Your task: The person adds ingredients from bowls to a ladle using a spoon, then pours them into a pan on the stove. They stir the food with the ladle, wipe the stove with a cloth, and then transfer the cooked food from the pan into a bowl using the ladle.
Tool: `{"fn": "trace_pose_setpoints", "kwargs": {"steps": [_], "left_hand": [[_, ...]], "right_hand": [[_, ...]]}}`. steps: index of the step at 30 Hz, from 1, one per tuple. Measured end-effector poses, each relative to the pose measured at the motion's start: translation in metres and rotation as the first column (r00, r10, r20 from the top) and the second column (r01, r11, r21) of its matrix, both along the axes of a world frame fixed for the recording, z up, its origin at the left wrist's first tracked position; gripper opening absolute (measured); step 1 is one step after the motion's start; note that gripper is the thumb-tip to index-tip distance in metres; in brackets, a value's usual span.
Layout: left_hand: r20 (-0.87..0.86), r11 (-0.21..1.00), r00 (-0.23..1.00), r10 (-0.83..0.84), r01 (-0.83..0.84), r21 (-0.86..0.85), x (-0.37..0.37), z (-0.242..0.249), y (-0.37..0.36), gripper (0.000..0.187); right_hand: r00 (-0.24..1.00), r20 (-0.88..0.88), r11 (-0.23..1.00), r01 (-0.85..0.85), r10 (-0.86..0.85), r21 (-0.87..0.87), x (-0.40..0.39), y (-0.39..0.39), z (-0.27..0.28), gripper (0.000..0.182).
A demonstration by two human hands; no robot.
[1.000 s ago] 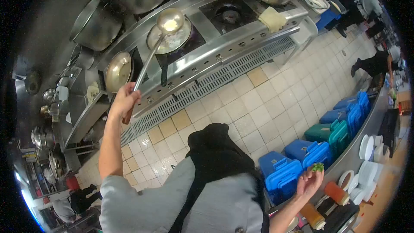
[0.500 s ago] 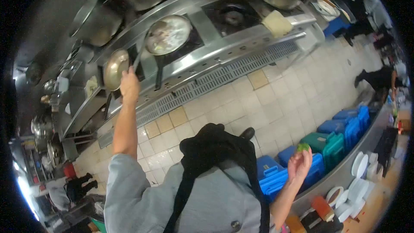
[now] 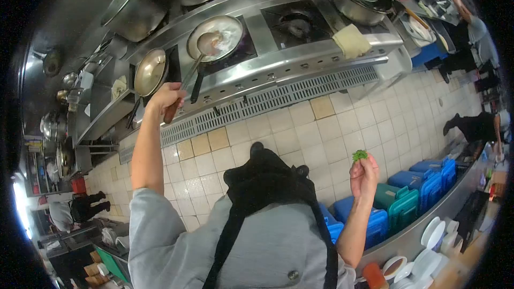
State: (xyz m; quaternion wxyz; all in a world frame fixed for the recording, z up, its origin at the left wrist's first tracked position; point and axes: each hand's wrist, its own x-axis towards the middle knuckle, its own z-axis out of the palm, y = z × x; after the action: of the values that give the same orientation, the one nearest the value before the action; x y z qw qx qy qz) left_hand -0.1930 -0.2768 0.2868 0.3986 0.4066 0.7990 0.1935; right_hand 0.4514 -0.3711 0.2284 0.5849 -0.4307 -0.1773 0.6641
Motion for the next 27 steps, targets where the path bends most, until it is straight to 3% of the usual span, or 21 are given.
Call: {"fn": "trace_pose_setpoints", "kwargs": {"steps": [1,2,7,9,12,13,15,16,18,19,21,23,24,26,27], "left_hand": [[0.248,0.993,0.963,0.105,-0.114,0.023,0.003,0.003,0.0,0.018],[0.29,0.982,0.94,0.18,-0.19,0.008,0.003,0.006,0.001,0.027],[0.492,0.971,0.847,0.203,-0.24,0.012,-0.03,-0.039,0.015,0.019],[0.592,0.967,0.778,0.21,-0.254,-0.009,-0.043,-0.045,0.017,0.033],[0.863,0.926,0.427,0.27,-0.36,-0.111,-0.061,-0.044,0.003,0.039],[0.868,0.927,0.416,0.272,-0.355,-0.121,-0.064,-0.045,-0.004,0.039],[0.94,0.921,0.225,0.255,-0.353,-0.165,-0.068,-0.048,-0.018,0.048],[0.94,0.922,0.215,0.263,-0.342,-0.18,-0.073,-0.051,-0.02,0.048],[0.909,0.926,0.321,0.264,-0.347,-0.147,-0.086,-0.056,-0.019,0.057],[0.909,0.93,0.317,0.27,-0.332,-0.16,-0.091,-0.055,-0.018,0.057],[0.824,0.921,0.463,0.326,-0.352,-0.167,-0.1,-0.044,-0.017,0.054],[0.802,0.921,0.493,0.336,-0.35,-0.171,-0.106,-0.037,-0.017,0.055],[0.78,0.921,0.526,0.34,-0.355,-0.162,-0.109,-0.034,-0.017,0.055],[0.779,0.916,0.522,0.347,-0.365,-0.164,-0.114,-0.028,-0.02,0.055],[0.782,0.912,0.517,0.349,-0.379,-0.156,-0.118,-0.025,-0.023,0.056]], "right_hand": [[1.0,0.016,1.0,-0.006,0.006,-0.018,-0.007,0.007,0.0,0.014],[1.0,0.021,1.0,-0.017,0.017,-0.019,-0.016,0.013,0.002,0.014],[0.975,0.171,0.988,-0.132,0.145,-0.085,-0.086,0.068,0.014,0.013],[0.962,0.191,0.98,-0.185,0.194,-0.068,-0.126,0.102,0.016,0.014],[0.938,0.248,0.97,-0.237,0.242,-0.052,-0.204,0.161,0.032,0.016],[0.915,0.277,0.956,-0.289,0.293,-0.054,-0.232,0.183,0.037,0.017],[0.861,0.397,0.942,-0.335,0.316,-0.024,-0.291,0.226,0.044,0.022],[0.842,0.424,0.931,-0.365,0.334,-0.01,-0.32,0.247,0.048,0.023],[0.767,0.52,0.899,-0.438,0.376,-0.005,-0.373,0.288,0.055,0.024],[0.704,0.586,0.875,-0.483,0.401,-0.019,-0.395,0.307,0.057,0.024],[0.487,0.785,0.8,-0.6,0.383,-0.018,-0.439,0.337,0.06,0.024],[0.201,0.96,0.663,-0.748,0.197,0.02,-0.477,0.355,0.067,0.024],[0.199,0.958,0.667,-0.745,0.207,0.011,-0.488,0.369,0.061,0.024],[-0.044,0.93,0.354,-0.93,-0.366,0.096,-0.508,0.393,0.049,0.03],[-0.045,0.933,0.356,-0.93,-0.357,0.091,-0.519,0.394,0.057,0.03]]}}
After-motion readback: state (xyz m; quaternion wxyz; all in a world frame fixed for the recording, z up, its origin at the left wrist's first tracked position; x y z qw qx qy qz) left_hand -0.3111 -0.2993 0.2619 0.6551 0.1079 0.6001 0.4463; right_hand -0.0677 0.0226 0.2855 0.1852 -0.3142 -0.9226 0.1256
